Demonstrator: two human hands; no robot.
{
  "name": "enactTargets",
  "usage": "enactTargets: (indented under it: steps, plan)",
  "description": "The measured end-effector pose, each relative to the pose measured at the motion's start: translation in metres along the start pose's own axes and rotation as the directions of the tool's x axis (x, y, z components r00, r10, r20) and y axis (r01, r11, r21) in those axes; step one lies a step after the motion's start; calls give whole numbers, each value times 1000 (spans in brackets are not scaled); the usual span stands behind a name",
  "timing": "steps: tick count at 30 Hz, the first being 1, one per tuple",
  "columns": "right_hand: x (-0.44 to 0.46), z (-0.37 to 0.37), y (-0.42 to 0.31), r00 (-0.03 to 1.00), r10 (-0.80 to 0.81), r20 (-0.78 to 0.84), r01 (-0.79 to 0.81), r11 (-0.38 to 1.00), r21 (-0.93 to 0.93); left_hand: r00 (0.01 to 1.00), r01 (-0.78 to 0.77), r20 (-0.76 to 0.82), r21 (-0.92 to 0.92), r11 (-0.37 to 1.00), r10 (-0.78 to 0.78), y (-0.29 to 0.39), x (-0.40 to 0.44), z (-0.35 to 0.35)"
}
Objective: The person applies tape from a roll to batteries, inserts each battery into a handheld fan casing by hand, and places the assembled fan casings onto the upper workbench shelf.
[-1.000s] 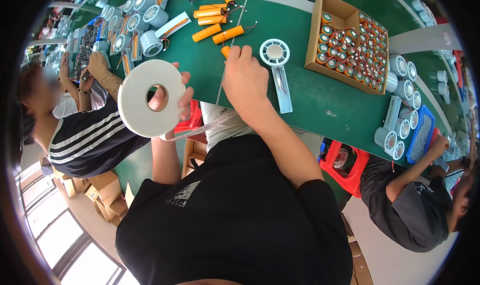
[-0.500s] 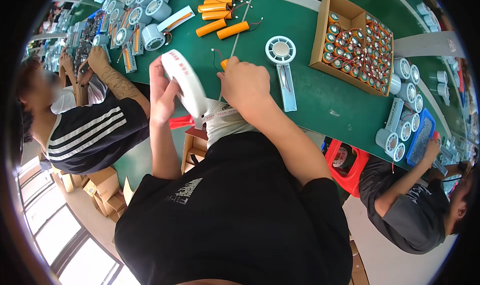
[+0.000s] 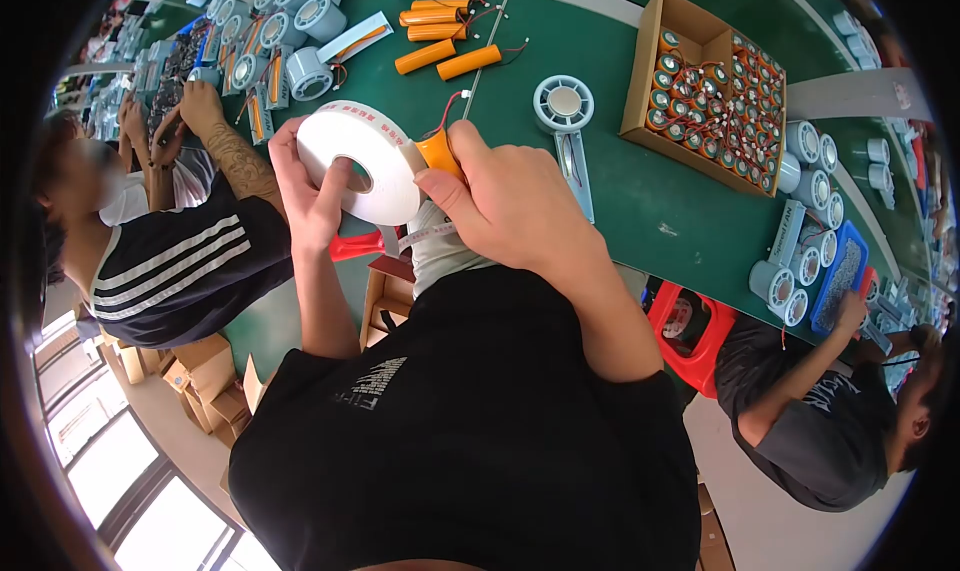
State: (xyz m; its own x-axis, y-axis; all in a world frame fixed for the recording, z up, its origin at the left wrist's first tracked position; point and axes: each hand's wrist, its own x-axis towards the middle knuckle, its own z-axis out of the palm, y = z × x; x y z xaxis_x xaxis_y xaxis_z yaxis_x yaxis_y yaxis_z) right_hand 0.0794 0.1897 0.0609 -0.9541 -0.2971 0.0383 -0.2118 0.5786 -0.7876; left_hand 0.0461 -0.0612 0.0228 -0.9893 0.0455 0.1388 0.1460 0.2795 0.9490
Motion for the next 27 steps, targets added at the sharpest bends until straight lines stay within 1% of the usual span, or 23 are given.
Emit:
enactTargets:
  steps: [6,11,14,16,20,21,25,26,27]
  plan:
    - [0,-1,-4,999,14,33,-14,1000,-29,998,-55,6,-34,998,56,2,1,3]
    - [0,6,-5,1000,9,16,-7,994,-106,999,-36,10,59,998,36,4,-2,5]
    - [-3,6,-5,1000,-13,-21,10,994,-105,979,-206,29,210,956,204,-3,-1,5]
    - [-4,3,-2,999,-19,-37,15,994,-110,964,-264,42,255,930,262,-4,0,8]
    - [-10,2,12,996,72,-42,-66,987,146,962,-268,-18,158,950,274,-2,-2,15]
    - [-12,3,14,997,70,-41,-64,987,147,962,-268,-19,160,950,274,-1,-4,17]
    - [-22,5,22,978,175,-113,-126,929,347,981,-181,-74,-14,983,179,6,-7,27]
    - [-23,3,24,978,177,-115,-127,929,347,981,-181,-72,-15,983,180,6,-7,26]
    - [-25,1,25,981,138,-133,-81,927,367,988,-147,-47,-40,988,145,5,-6,24]
